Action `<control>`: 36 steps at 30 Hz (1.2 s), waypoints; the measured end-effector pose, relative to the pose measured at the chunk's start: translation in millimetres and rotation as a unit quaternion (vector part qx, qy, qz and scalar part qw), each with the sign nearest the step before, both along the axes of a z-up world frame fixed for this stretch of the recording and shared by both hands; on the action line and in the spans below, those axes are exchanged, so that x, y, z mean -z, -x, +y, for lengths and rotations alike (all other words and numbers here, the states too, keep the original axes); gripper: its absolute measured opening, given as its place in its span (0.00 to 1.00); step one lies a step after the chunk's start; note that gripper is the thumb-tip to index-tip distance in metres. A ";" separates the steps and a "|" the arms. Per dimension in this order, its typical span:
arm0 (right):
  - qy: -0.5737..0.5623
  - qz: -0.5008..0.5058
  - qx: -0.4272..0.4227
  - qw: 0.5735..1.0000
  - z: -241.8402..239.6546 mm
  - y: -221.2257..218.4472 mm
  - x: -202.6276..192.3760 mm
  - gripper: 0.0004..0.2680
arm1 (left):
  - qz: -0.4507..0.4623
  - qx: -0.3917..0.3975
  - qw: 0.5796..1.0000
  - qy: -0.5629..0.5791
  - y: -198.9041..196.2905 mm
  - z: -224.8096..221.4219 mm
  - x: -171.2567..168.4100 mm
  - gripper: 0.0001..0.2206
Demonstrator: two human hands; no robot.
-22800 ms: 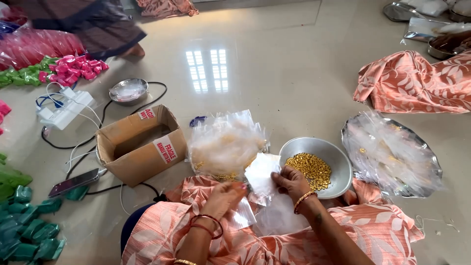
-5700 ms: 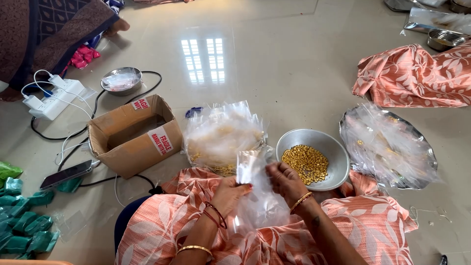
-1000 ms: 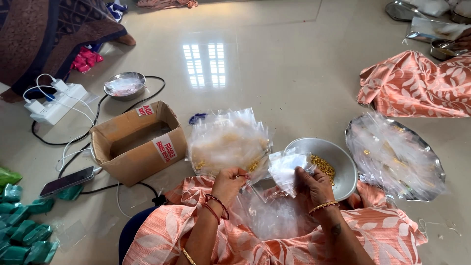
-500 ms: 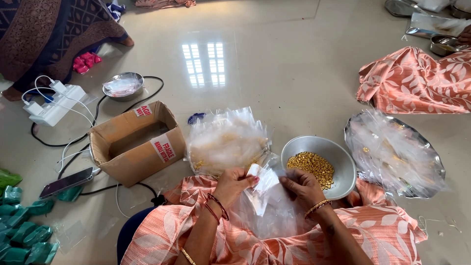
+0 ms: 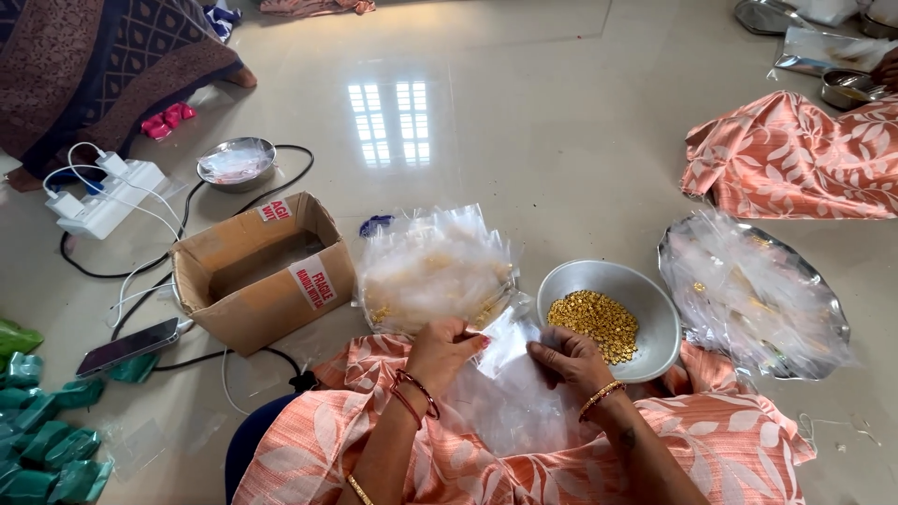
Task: The person packages small gold-colored beads into plastic bags and places them in a cardboard box.
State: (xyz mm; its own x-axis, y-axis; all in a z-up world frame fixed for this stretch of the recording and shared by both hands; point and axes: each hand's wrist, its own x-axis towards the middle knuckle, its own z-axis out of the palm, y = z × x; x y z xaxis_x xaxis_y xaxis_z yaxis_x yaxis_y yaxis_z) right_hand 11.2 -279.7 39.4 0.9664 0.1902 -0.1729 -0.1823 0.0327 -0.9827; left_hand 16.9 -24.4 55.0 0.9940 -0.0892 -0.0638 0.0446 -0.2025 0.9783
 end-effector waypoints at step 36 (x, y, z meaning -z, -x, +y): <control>0.014 0.059 -0.144 0.988 136.4 -124.0 -104.1 0.04 | -0.049 -0.336 0.914 0.223 -4.3 44.1 -30.9 0.08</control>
